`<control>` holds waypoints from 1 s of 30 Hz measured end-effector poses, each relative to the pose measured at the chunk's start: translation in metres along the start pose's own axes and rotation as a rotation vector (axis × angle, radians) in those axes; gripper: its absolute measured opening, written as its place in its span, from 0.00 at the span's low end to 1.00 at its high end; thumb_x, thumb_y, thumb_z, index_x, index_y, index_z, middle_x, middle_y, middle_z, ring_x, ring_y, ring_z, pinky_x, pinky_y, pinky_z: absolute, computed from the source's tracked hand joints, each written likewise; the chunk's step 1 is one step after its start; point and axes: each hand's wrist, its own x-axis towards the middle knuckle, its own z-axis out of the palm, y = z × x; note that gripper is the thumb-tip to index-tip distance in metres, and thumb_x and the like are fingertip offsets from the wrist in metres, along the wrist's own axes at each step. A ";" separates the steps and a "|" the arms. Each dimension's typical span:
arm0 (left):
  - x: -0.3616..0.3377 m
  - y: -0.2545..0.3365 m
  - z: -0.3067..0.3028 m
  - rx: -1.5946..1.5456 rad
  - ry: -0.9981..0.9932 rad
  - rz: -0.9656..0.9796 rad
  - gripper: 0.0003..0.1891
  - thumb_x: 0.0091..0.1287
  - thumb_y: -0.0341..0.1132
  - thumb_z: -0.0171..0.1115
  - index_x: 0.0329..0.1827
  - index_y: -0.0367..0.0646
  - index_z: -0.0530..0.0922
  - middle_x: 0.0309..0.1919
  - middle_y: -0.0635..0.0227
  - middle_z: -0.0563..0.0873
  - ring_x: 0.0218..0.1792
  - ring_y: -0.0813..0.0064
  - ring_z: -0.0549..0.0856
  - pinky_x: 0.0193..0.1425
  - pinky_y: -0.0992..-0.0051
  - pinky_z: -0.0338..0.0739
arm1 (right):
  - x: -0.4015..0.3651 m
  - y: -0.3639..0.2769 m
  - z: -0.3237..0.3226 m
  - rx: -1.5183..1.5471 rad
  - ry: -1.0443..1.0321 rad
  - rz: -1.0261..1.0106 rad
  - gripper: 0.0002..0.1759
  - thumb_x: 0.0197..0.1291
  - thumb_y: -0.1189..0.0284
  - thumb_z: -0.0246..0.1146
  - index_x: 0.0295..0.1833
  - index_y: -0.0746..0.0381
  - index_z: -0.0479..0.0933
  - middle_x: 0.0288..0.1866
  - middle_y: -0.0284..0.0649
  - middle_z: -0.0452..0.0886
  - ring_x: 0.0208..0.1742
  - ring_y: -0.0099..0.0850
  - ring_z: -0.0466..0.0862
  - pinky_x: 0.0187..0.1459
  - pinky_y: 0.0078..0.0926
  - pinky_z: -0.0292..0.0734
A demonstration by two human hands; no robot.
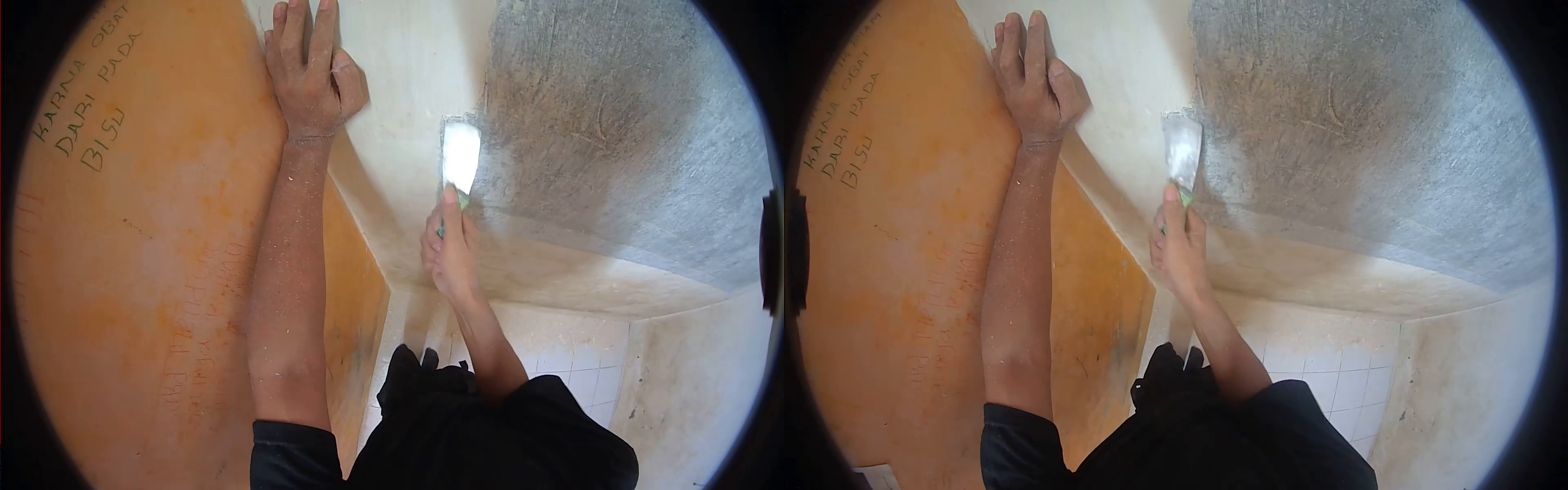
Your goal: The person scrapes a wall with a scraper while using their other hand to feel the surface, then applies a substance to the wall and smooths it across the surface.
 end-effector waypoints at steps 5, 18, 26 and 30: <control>0.001 -0.002 0.001 -0.039 0.024 0.024 0.26 0.68 0.33 0.45 0.68 0.36 0.75 0.70 0.48 0.69 0.72 0.47 0.67 0.75 0.50 0.61 | 0.000 -0.005 0.006 -0.011 -0.040 -0.001 0.28 0.73 0.45 0.53 0.27 0.54 0.61 0.15 0.25 0.58 0.12 0.15 0.56 0.13 0.17 0.48; 0.003 0.001 -0.007 0.121 -0.112 -0.025 0.26 0.70 0.32 0.42 0.69 0.29 0.70 0.70 0.40 0.68 0.72 0.40 0.66 0.75 0.46 0.58 | 0.002 0.007 -0.011 -0.051 -0.051 -0.015 0.27 0.73 0.45 0.54 0.27 0.53 0.63 0.15 0.25 0.58 0.11 0.15 0.55 0.13 0.17 0.47; 0.005 -0.002 -0.001 -0.039 0.012 0.024 0.26 0.68 0.34 0.46 0.68 0.35 0.74 0.70 0.48 0.69 0.72 0.48 0.67 0.76 0.51 0.61 | 0.000 -0.006 -0.007 -0.074 0.016 -0.004 0.28 0.73 0.47 0.55 0.25 0.53 0.61 0.16 0.24 0.58 0.13 0.15 0.57 0.13 0.19 0.47; 0.004 0.000 0.000 -0.041 0.024 0.038 0.26 0.68 0.34 0.46 0.68 0.35 0.74 0.70 0.48 0.69 0.72 0.48 0.66 0.76 0.51 0.61 | 0.003 -0.008 -0.001 -0.078 -0.011 -0.041 0.27 0.74 0.47 0.54 0.26 0.53 0.62 0.16 0.24 0.57 0.13 0.15 0.56 0.13 0.17 0.47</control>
